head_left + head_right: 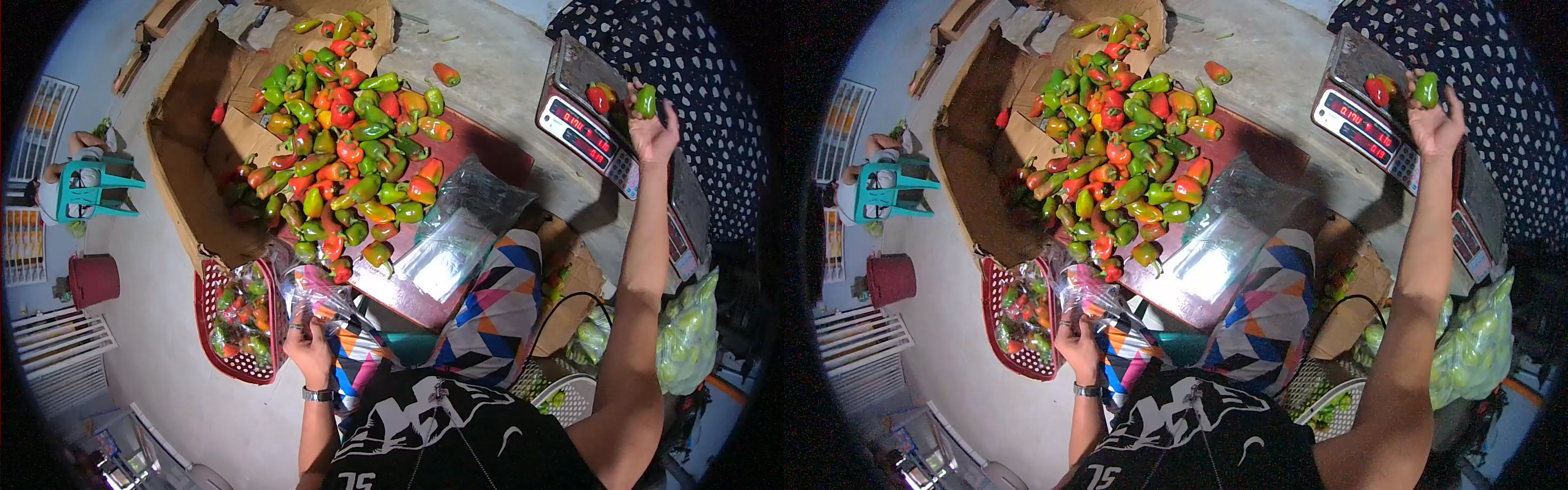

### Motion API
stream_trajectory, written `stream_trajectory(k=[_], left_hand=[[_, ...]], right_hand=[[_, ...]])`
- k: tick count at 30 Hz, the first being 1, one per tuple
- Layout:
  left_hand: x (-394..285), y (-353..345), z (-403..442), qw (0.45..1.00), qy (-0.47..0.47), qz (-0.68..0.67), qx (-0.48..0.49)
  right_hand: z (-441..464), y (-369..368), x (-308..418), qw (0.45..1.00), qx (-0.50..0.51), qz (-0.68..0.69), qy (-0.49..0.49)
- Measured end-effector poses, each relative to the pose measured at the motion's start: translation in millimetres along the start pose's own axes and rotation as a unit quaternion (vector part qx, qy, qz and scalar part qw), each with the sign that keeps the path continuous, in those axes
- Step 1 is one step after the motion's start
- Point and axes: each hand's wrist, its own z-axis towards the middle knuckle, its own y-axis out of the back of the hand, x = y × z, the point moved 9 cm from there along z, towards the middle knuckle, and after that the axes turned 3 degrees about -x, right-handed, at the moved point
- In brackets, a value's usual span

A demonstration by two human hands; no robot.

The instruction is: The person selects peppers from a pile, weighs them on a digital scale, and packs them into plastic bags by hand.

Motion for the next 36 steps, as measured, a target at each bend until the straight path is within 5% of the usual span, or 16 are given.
stream_trajectory(k=[7,24,28,31,33,35,36], left_hand=[[0,1,-1,0.998,0.038,0.033,0.039],[2,1,-2,0.999,0.026,-0.017,0.034],[4,1,-2,0.999,0.016,-0.006,0.036],[3,0,-3,0.998,0.052,-0.008,0.036],[2,1,-1,1.0,0.019,-0.014,0.015],[2,2,0,1.0,-0.015,-0.02,-0.008],[2,1,0,1.0,-0.004,-0.021,-0.004]], right_hand=[[-4,2,-31,0.993,0.014,-0.091,-0.069],[-20,61,28,0.992,-0.092,-0.07,0.053],[16,105,48,0.965,-0.223,-0.128,0.057],[40,117,66,0.874,-0.276,-0.391,0.086],[43,108,75,0.704,-0.296,-0.641,0.078],[38,66,72,0.475,-0.31,-0.82,0.081],[43,61,69,0.422,-0.304,-0.849,0.088]])
